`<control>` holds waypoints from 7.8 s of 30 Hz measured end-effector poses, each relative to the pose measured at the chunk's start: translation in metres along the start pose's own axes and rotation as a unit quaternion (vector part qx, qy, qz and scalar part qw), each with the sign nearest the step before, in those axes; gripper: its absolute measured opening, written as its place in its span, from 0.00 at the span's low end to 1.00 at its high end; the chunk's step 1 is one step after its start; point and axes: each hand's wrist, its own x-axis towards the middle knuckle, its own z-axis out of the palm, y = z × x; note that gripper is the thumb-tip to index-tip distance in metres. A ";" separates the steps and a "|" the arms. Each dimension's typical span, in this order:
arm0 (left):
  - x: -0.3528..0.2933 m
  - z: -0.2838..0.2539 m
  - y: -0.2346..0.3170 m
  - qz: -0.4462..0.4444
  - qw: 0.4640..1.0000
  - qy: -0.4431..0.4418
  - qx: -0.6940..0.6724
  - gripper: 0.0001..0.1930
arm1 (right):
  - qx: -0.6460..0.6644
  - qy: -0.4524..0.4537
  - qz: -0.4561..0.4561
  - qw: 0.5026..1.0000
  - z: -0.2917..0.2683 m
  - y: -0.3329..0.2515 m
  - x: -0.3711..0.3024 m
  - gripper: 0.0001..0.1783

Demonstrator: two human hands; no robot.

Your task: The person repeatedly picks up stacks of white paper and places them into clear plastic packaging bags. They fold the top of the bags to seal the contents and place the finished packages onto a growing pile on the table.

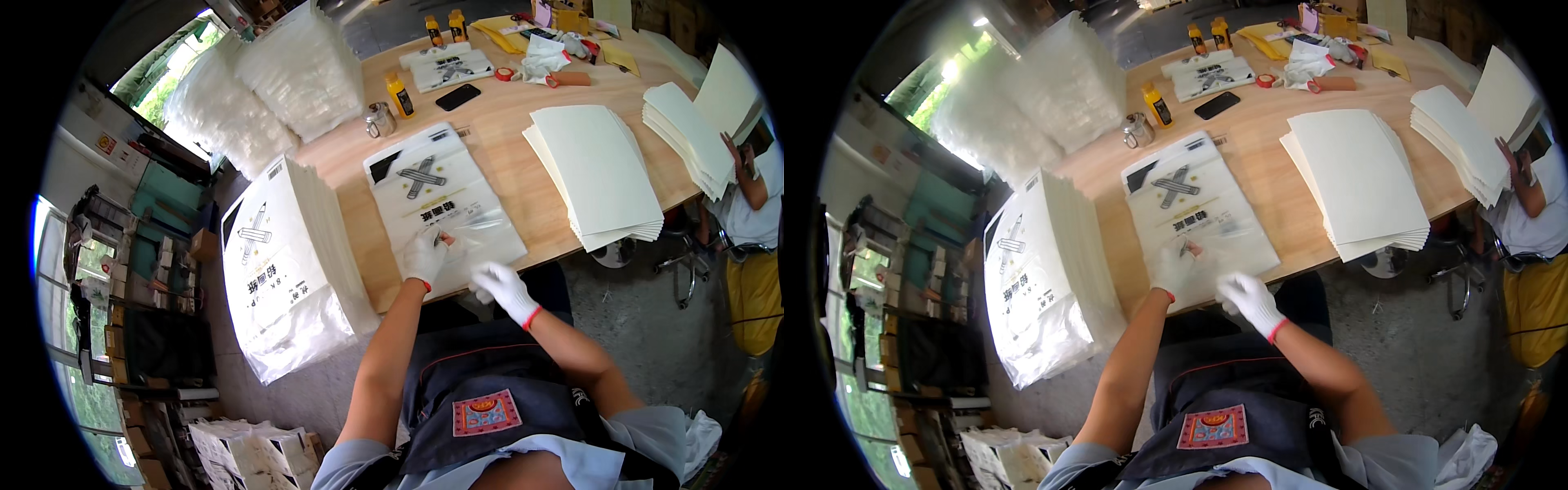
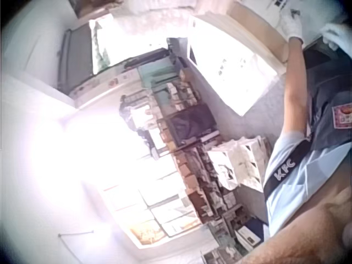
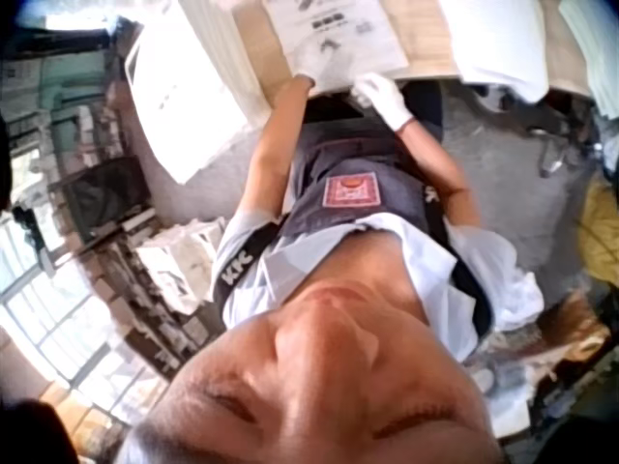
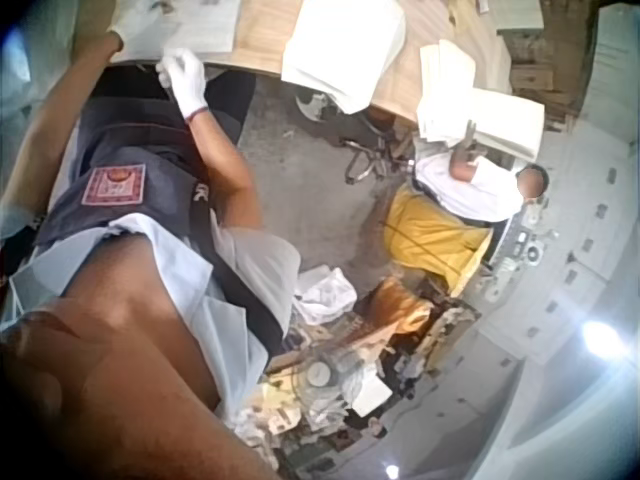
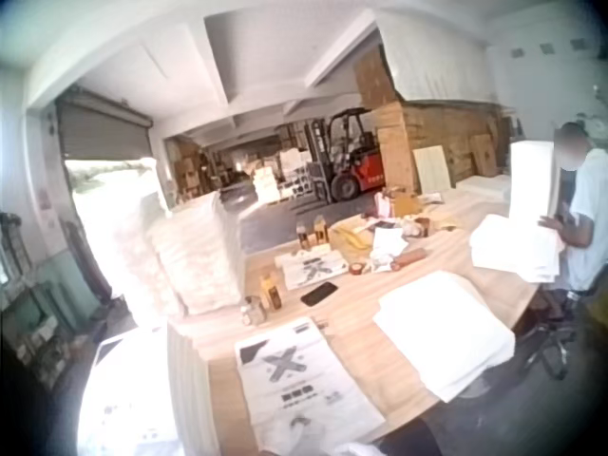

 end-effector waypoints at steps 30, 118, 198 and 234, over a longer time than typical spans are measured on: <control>-0.104 0.012 0.190 0.356 0.922 -0.121 -0.091 0.20 | -0.448 0.139 -0.347 0.812 -0.040 -0.048 -0.006 0.13; -0.186 0.040 0.021 0.248 0.968 0.042 0.017 0.19 | -0.680 0.214 -0.076 0.697 -0.064 -0.016 -0.093 0.18; -0.024 0.016 0.013 -0.001 0.996 -0.059 0.071 0.10 | -0.169 -0.120 0.073 0.976 0.023 0.019 -0.083 0.21; 0.004 -0.055 0.086 -0.030 0.835 -0.045 -0.548 0.09 | -0.294 0.067 0.133 0.944 -0.069 -0.080 -0.030 0.22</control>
